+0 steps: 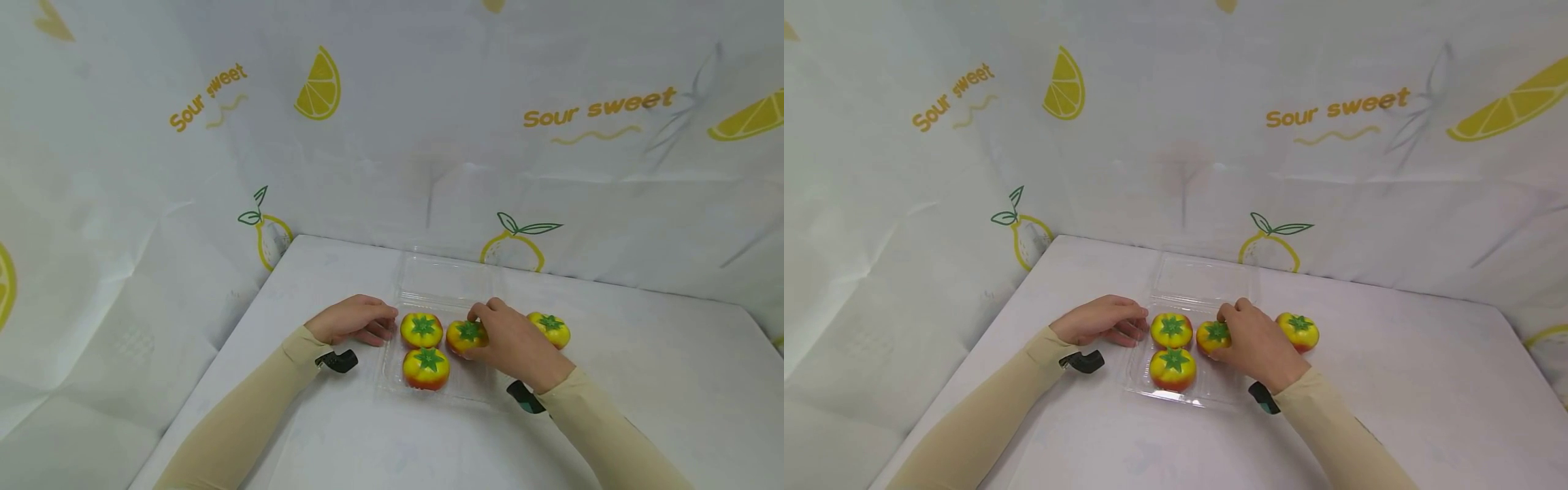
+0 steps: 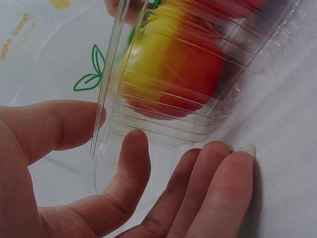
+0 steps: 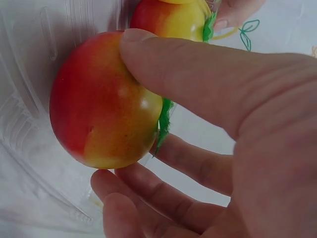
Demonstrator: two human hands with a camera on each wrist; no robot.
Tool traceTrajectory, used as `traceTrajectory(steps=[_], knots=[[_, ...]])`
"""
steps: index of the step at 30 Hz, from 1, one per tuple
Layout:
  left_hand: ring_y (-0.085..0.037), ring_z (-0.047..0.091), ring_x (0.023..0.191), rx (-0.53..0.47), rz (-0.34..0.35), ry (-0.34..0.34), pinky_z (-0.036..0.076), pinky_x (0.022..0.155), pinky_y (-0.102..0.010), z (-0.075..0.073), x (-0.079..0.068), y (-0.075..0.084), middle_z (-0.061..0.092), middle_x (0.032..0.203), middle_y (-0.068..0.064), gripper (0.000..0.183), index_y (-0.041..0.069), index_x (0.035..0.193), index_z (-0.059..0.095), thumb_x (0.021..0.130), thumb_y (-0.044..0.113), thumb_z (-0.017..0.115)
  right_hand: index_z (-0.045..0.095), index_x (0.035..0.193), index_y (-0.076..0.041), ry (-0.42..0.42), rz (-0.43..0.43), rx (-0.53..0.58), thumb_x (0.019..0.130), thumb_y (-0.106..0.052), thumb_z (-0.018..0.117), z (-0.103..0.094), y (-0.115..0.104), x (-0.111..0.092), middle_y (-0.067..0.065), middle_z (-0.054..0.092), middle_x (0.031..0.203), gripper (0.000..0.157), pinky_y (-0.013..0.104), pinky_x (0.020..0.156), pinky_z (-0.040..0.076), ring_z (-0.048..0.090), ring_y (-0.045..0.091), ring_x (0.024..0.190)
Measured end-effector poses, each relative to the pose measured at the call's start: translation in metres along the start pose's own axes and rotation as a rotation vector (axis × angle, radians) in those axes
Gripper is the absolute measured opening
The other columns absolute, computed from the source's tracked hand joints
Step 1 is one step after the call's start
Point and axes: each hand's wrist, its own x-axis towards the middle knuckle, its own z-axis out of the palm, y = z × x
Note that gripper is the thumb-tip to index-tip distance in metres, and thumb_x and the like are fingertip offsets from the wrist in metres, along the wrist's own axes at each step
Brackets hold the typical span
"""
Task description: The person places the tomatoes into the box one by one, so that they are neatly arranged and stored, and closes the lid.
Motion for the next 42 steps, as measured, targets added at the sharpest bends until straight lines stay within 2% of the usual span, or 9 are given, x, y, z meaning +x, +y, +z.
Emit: traceTrajectory(steps=[7,12,15,19,28,32,37,42], knots=[[-0.02,0.075,0.097,0.006,0.002,-0.007,0.069,0.088,-0.035,0.002,0.002,0.001,0.075,0.111,-0.011,0.038,0.002,0.116,0.074,0.104,0.038,0.07,0.068,0.131,-0.011,-0.018,0.022,0.011,0.086,-0.039,0.093,-0.004,0.005,-0.005,0.013,0.066,0.127,0.059,0.052,0.095,0.066,0.067,0.026,0.105],[-0.02,0.076,0.097,0.009,-0.004,-0.004,0.069,0.088,-0.034,0.002,0.004,-0.001,0.075,0.112,-0.012,0.039,0.002,0.116,0.074,0.104,0.039,0.07,0.067,0.133,-0.011,-0.012,0.009,0.069,0.086,-0.044,0.092,-0.012,0.012,-0.012,0.013,0.065,0.132,0.063,0.051,0.093,0.066,0.067,0.032,0.116],[-0.02,0.076,0.097,0.007,-0.006,-0.002,0.069,0.088,-0.034,0.001,0.004,-0.002,0.075,0.113,-0.012,0.04,0.001,0.118,0.074,0.104,0.039,0.07,0.068,0.133,-0.011,0.041,-0.02,0.096,0.088,-0.045,0.09,-0.02,0.021,-0.018,0.013,0.067,0.131,0.061,0.05,0.091,0.065,0.066,0.033,0.118],[-0.02,0.076,0.098,0.012,-0.005,0.002,0.069,0.088,-0.034,0.001,0.004,-0.002,0.075,0.116,-0.013,0.041,0.001,0.119,0.074,0.104,0.04,0.07,0.068,0.132,-0.01,0.136,-0.058,0.108,0.093,-0.041,0.086,-0.031,0.037,-0.026,0.012,0.069,0.126,0.054,0.051,0.092,0.063,0.067,0.031,0.113],[-0.02,0.075,0.1,0.011,-0.015,0.008,0.068,0.089,-0.034,0.002,0.001,-0.002,0.075,0.116,-0.012,0.041,0.002,0.119,0.074,0.105,0.04,0.07,0.065,0.142,-0.012,0.265,-0.038,0.147,0.099,-0.046,0.079,-0.045,0.084,-0.041,0.015,0.068,0.138,0.058,0.059,0.099,0.059,0.065,0.037,0.121],[-0.02,0.075,0.099,0.006,-0.015,0.004,0.068,0.089,-0.033,0.003,0.001,-0.002,0.075,0.117,-0.013,0.041,0.001,0.121,0.073,0.105,0.04,0.069,0.061,0.148,-0.015,0.233,-0.001,0.181,0.099,-0.053,0.076,-0.044,0.104,-0.042,0.016,0.063,0.146,0.064,0.064,0.102,0.057,0.064,0.043,0.125],[-0.02,0.075,0.099,0.001,-0.017,0.002,0.068,0.089,-0.033,0.004,0.001,-0.002,0.075,0.117,-0.012,0.041,0.001,0.121,0.073,0.105,0.038,0.069,0.055,0.155,-0.017,0.15,0.046,0.199,0.097,-0.063,0.074,-0.041,0.123,-0.038,0.019,0.058,0.154,0.077,0.069,0.105,0.053,0.059,0.049,0.131],[-0.021,0.075,0.099,-0.001,-0.018,0.004,0.068,0.09,-0.034,0.004,0.0,-0.002,0.075,0.117,-0.013,0.041,0.001,0.122,0.073,0.105,0.038,0.069,0.051,0.158,-0.018,0.054,0.089,0.227,0.096,-0.065,0.074,-0.036,0.141,-0.032,0.019,0.055,0.158,0.081,0.07,0.105,0.052,0.056,0.05,0.136]])
